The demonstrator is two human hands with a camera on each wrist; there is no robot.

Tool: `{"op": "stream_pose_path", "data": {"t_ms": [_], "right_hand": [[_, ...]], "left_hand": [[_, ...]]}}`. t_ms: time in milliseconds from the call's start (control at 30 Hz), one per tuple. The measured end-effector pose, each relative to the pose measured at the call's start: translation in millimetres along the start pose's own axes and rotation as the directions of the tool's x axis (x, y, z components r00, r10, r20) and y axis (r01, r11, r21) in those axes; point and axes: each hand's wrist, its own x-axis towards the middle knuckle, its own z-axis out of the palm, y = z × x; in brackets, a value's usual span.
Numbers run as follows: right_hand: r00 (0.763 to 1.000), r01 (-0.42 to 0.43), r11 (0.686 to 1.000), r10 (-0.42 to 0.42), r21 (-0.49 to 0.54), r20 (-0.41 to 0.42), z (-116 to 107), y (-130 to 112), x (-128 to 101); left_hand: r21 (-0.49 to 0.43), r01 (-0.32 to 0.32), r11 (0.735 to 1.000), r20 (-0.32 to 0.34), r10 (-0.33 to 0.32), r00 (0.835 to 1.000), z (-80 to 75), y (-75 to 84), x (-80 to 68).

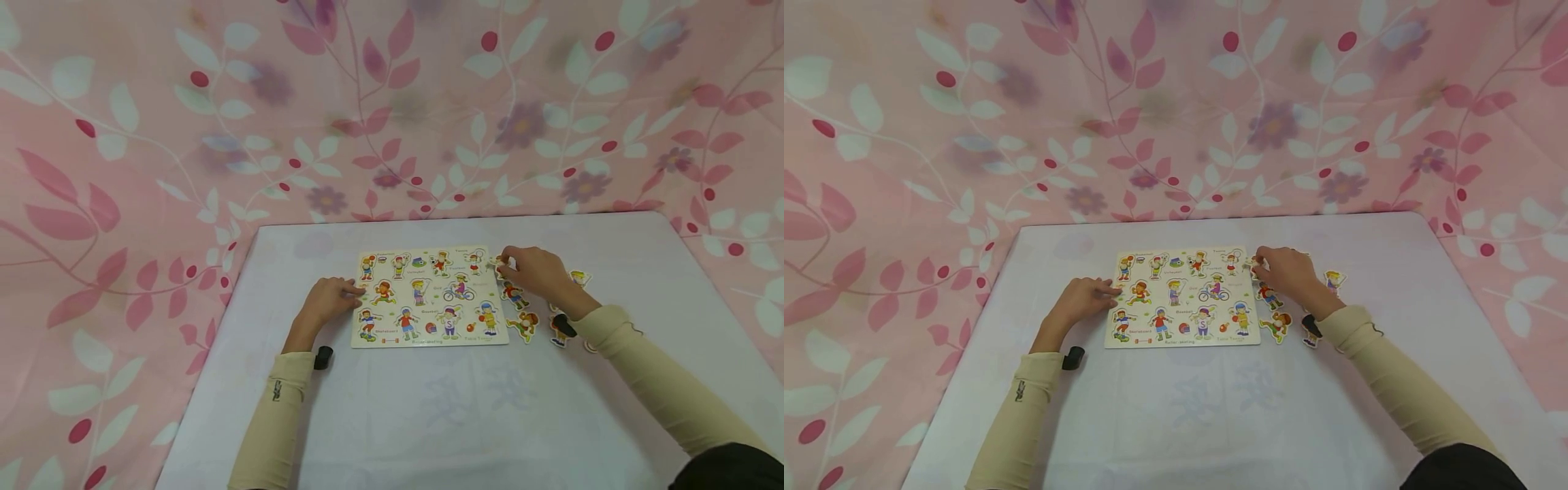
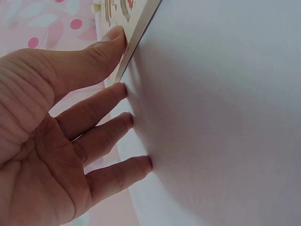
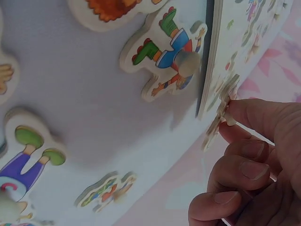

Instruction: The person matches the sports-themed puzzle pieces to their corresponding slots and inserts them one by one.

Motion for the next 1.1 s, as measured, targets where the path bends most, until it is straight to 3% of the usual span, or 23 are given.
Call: {"op": "stream_pose_path", "data": {"t_ms": [1100], "right_hand": [[0.999,0.038,0.999,-0.037,-0.031,0.040,20.1,-24.7,45.5]], "left_hand": [[0.023,-0.002,1.000,0.006,0.002,1.000,0.1,-0.4,1.0]]}}
